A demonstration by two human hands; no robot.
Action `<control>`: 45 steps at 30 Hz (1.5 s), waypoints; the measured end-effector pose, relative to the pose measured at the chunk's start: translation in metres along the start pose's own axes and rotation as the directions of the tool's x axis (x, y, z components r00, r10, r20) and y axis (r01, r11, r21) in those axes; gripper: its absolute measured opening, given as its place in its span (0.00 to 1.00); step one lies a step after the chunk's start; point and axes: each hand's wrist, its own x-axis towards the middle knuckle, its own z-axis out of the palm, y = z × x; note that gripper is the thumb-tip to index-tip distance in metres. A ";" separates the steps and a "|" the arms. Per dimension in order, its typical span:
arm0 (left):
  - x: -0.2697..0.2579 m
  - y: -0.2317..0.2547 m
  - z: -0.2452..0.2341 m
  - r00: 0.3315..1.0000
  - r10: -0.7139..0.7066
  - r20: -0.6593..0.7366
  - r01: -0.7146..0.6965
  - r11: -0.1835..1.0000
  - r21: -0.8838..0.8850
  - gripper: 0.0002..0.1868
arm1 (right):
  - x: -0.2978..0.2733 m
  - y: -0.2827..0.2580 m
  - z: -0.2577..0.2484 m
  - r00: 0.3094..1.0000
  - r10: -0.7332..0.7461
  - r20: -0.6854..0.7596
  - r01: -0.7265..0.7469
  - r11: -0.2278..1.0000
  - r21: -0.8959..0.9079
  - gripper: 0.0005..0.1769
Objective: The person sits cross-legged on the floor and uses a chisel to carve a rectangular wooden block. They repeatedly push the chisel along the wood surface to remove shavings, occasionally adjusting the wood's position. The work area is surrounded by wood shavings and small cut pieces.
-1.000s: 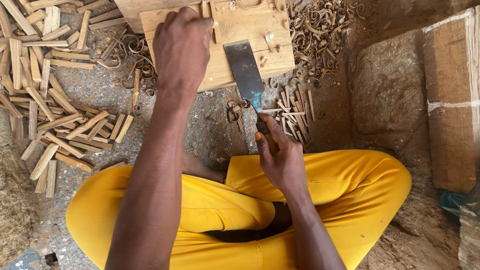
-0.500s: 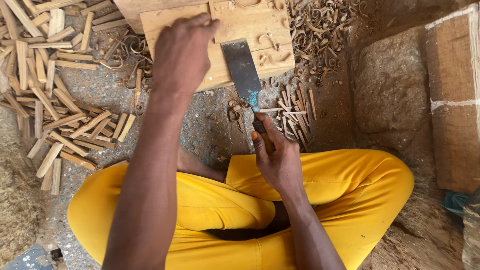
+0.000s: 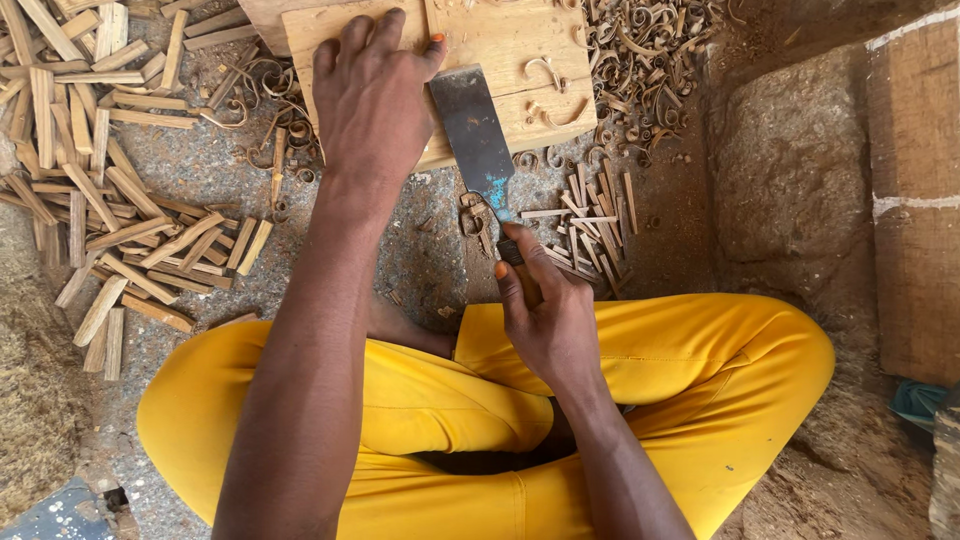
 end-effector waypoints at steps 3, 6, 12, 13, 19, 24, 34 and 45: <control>0.000 0.000 0.003 1.000 -0.013 0.007 0.013 1.000 -0.024 0.22 | 0.002 -0.004 0.002 0.999 0.022 0.035 -0.020 0.998 -0.053 0.22; 0.000 0.001 -0.001 1.000 -0.005 -0.011 0.005 1.000 -0.013 0.20 | 0.002 -0.010 0.003 0.999 -0.001 0.037 0.003 0.998 -0.060 0.22; -0.002 0.027 -0.030 0.999 0.040 0.015 -0.042 0.993 0.115 0.27 | 0.012 -0.018 0.006 0.998 -0.040 0.039 0.042 0.997 -0.063 0.22; -0.007 0.035 -0.034 0.994 0.041 0.098 -0.053 0.992 0.119 0.25 | 0.015 -0.019 0.008 0.998 -0.043 0.044 0.044 0.998 -0.040 0.22; -0.026 0.063 -0.028 0.950 0.038 0.311 -0.050 0.998 0.028 0.23 | 0.026 -0.021 0.021 0.919 -0.376 -0.120 0.365 0.926 -0.099 0.19; -0.008 0.049 0.003 0.968 0.022 0.250 -0.001 0.997 -0.083 0.22 | 0.048 -0.016 0.040 0.999 -0.037 -0.019 0.034 0.993 -0.114 0.27; 0.000 0.024 -0.026 0.993 0.026 0.117 0.001 0.975 -0.223 0.28 | 0.062 -0.009 0.041 1.000 -0.022 0.003 0.022 0.997 -0.070 0.22; 0.012 0.009 0.005 0.974 0.092 -0.207 -0.096 0.995 -0.007 0.04 | -0.006 0.010 0.002 0.996 0.087 0.001 -0.086 0.989 -0.120 0.24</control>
